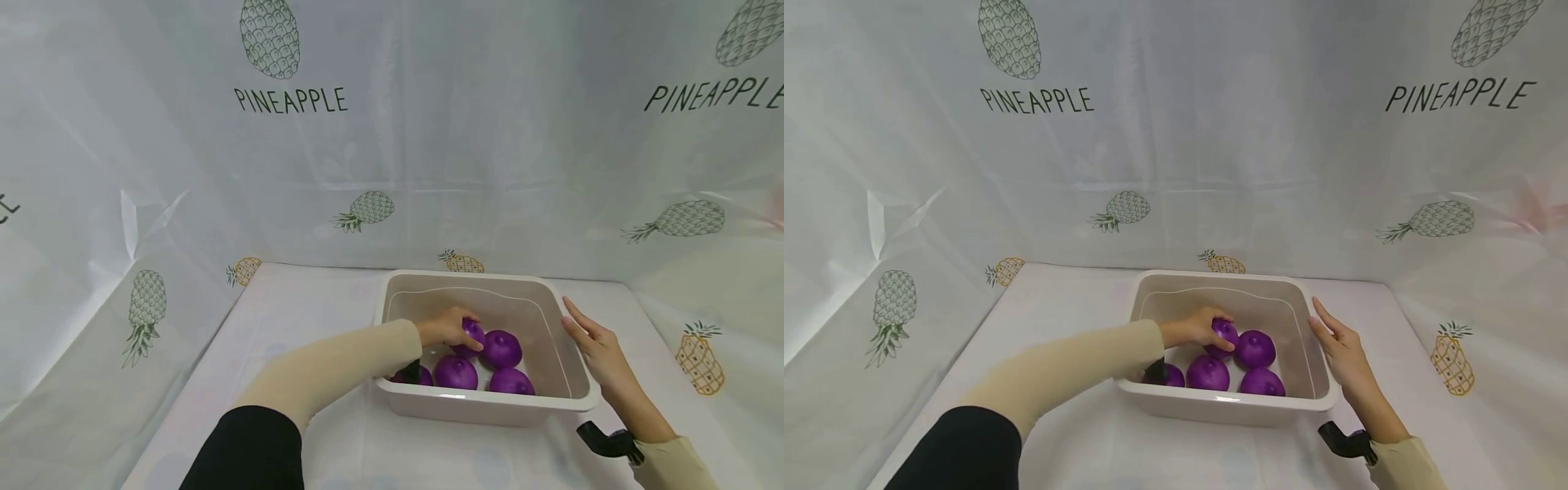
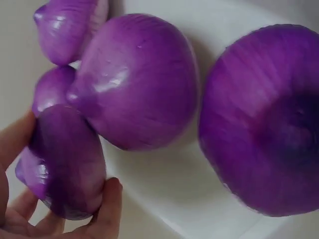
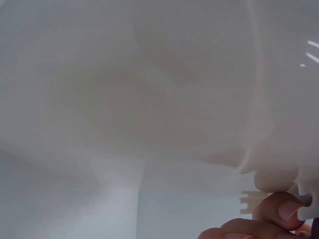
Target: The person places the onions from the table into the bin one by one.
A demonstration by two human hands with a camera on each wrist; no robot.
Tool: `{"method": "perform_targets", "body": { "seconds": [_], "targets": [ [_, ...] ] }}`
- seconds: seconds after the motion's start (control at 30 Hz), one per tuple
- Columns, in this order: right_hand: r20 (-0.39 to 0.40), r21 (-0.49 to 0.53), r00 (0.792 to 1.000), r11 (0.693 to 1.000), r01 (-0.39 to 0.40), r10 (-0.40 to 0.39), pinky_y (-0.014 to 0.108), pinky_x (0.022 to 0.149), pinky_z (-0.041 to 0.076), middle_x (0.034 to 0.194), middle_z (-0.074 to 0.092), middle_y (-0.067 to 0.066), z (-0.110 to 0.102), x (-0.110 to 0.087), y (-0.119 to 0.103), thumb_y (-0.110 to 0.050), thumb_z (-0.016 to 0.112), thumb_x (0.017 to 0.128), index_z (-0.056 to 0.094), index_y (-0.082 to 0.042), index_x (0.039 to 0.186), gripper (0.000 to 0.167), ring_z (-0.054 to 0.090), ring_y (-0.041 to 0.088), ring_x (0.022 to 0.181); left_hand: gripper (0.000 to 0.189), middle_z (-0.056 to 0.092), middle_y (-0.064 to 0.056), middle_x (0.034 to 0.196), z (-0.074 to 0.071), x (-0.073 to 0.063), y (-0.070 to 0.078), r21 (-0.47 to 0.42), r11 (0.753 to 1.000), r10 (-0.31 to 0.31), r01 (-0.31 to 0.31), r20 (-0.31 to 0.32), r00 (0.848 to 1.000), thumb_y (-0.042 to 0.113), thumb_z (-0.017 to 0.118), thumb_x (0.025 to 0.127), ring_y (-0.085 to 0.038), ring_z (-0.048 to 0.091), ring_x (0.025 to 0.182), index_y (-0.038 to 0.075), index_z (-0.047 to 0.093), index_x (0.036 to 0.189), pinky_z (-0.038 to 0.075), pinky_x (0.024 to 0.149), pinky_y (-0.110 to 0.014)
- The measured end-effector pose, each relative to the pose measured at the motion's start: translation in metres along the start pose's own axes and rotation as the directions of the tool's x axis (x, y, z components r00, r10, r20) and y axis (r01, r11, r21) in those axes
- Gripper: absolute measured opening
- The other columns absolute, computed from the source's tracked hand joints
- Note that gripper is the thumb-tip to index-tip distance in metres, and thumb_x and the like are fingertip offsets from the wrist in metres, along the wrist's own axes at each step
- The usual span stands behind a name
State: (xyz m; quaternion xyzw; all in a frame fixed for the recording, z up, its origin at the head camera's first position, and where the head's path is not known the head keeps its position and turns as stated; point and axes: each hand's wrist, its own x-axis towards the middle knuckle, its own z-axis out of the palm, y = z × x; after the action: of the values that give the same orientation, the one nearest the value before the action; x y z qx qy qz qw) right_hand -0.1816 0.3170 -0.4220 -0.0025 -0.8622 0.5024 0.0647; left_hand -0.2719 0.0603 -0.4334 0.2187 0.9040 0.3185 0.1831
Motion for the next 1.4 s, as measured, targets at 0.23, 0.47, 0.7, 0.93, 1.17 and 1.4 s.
{"method": "perform_targets", "body": {
  "seconds": [0.23,0.47,0.7,0.93,1.17,1.4],
  "targets": [
    [0.002,-0.019,1.000,1.000,-0.005,0.005,0.015,0.071,0.051,0.150,0.034,0.030,0.002,0.000,-0.001,-0.030,0.045,0.108,0.026,-0.008,0.155,0.056,0.055,0.023,0.117,0.050,0.066,-0.008,0.120,0.005,-0.005,-0.002,-0.068,0.994,-0.087,0.084,-0.031,0.996,0.016,0.087,0.078,-0.020,0.059,0.113,0.006,0.067,0.122,0.044,0.096,-0.021],
    [0.000,0.004,1.000,1.000,-0.018,0.018,0.009,0.071,0.046,0.152,0.030,0.030,0.002,0.000,-0.001,-0.030,0.044,0.108,0.024,-0.009,0.156,0.056,0.040,0.053,0.129,0.048,0.065,-0.007,0.120,0.005,-0.004,-0.005,-0.031,0.997,-0.069,0.069,-0.014,0.998,0.013,0.088,0.077,-0.019,0.058,0.114,0.007,0.066,0.119,0.042,0.097,-0.019],
    [0.006,0.026,1.000,0.999,-0.029,0.028,0.008,0.072,0.045,0.153,0.028,0.029,0.003,-0.001,0.000,-0.030,0.043,0.108,0.023,-0.012,0.156,0.055,0.038,0.055,0.130,0.053,0.065,-0.009,0.121,0.008,-0.002,-0.008,-0.038,0.994,-0.098,0.099,0.022,0.995,0.007,0.089,0.074,-0.017,0.059,0.110,0.006,0.067,0.122,0.045,0.092,-0.018],
    [0.000,0.011,1.000,1.000,-0.021,0.021,0.011,0.071,0.048,0.152,0.030,0.029,0.001,0.001,-0.001,-0.030,0.043,0.108,0.024,-0.010,0.156,0.055,0.040,0.053,0.128,0.057,0.064,-0.012,0.120,0.006,0.001,-0.004,-0.170,0.973,-0.152,0.158,0.049,0.987,-0.006,0.085,0.073,-0.015,0.057,0.091,0.002,0.066,0.126,0.052,0.071,-0.020],
    [0.015,0.021,0.999,0.999,-0.037,0.037,0.009,0.071,0.047,0.153,0.027,0.028,0.000,0.001,-0.004,-0.033,0.044,0.108,0.024,-0.015,0.156,0.055,0.040,0.050,0.131,0.057,0.061,-0.011,0.120,-0.015,-0.003,0.005,-0.080,0.986,-0.138,0.146,0.097,0.986,0.006,0.083,0.081,-0.015,0.055,0.083,0.005,0.061,0.134,0.057,0.067,-0.033],
    [0.015,0.035,0.998,0.998,-0.055,0.055,0.014,0.072,0.050,0.153,0.028,0.029,0.000,0.000,-0.002,-0.035,0.045,0.107,0.025,-0.017,0.157,0.056,0.047,0.038,0.128,0.059,0.052,-0.016,0.140,-0.050,-0.025,0.021,-0.057,0.994,-0.081,0.091,0.164,0.983,0.014,0.078,0.086,-0.021,0.058,0.107,0.005,0.054,0.140,0.055,0.086,-0.040]
  ]
}}
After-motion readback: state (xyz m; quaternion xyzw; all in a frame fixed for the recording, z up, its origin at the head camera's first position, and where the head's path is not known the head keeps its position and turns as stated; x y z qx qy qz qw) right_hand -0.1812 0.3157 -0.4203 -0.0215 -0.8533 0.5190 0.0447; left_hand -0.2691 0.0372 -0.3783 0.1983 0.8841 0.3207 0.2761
